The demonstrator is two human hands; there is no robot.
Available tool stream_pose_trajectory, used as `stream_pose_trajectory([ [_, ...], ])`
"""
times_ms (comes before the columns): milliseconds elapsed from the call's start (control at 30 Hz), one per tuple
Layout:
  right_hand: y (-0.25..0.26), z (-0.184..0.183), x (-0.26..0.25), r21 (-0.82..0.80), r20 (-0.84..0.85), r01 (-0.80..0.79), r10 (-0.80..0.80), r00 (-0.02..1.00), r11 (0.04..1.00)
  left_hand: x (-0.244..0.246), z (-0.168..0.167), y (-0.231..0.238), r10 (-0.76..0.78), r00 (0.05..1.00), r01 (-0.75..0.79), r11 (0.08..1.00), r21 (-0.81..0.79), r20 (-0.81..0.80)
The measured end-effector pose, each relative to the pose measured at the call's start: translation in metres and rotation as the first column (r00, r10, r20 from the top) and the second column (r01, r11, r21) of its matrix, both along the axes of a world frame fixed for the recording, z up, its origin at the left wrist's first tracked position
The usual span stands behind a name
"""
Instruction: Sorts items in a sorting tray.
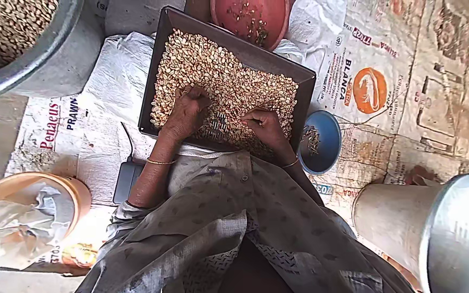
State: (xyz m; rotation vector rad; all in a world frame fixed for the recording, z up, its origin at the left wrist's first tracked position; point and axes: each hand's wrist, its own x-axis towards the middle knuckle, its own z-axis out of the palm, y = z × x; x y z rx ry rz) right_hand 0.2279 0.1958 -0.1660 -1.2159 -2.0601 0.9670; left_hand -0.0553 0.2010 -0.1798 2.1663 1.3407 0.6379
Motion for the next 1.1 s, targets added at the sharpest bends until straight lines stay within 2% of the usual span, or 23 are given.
stream_pose_trajectory([
  [167, -0.019, 0.002, -0.013, -0.132, -0.101, 0.119, -0.133, 0.986, 0.984, 0.0, 0.0, 0.0, 0.003, 1.0, -0.003, 1.0, -0.003, 0.001],
  [267, -0.024, -0.003, -0.018, -0.124, -0.114, 0.139, -0.153, 0.982, 0.983, 0.0, 0.001, 0.0, 0.004, 1.0, -0.004, 1.0, -0.005, -0.001],
  [400, -0.029, -0.008, -0.023, -0.049, -0.109, 0.095, -0.1, 0.989, 0.994, 0.0, -0.002, 0.0, 0.0, 1.0, 0.0, 0.999, 0.041, 0.003],
  [467, -0.03, -0.009, -0.024, -0.038, -0.16, 0.086, -0.091, 0.983, 0.996, -0.002, -0.003, 0.001, -0.022, 0.997, 0.014, 0.995, 0.103, 0.068],
  [533, -0.032, -0.005, -0.029, -0.065, -0.256, 0.097, -0.111, 0.96, 0.993, -0.001, 0.002, -0.002, -0.034, 0.978, 0.008, 0.992, 0.126, 0.207],
  [600, -0.036, -0.002, -0.038, -0.05, -0.345, 0.102, -0.113, 0.932, 0.994, 0.007, 0.016, -0.016, 0.0, 0.946, -0.02, 0.998, 0.057, 0.324],
  [667, -0.039, -0.003, -0.048, 0.029, -0.419, 0.09, -0.07, 0.905, 0.996, 0.02, 0.035, -0.035, 0.024, 0.938, 0.015, 0.994, -0.109, 0.346],
  [733, -0.041, -0.007, -0.054, 0.124, -0.435, 0.093, -0.03, 0.9, 0.988, 0.031, 0.04, -0.044, 0.026, 0.921, 0.09, 0.957, -0.277, 0.388],
  [800, -0.041, -0.006, -0.055, 0.148, -0.424, 0.107, -0.035, 0.905, 0.983, 0.038, 0.042, -0.047, 0.035, 0.909, 0.139, 0.914, -0.381, 0.414],
  [967, -0.041, -0.005, -0.053, 0.1, -0.366, 0.104, -0.06, 0.929, 0.99, 0.035, 0.034, -0.067, 0.112, 0.848, 0.146, 0.89, -0.432, 0.518],
  [1100, -0.04, -0.008, -0.051, 0.051, -0.316, 0.085, -0.065, 0.946, 0.995, 0.04, 0.028, -0.056, 0.199, 0.818, 0.131, 0.849, -0.512, 0.539],
])
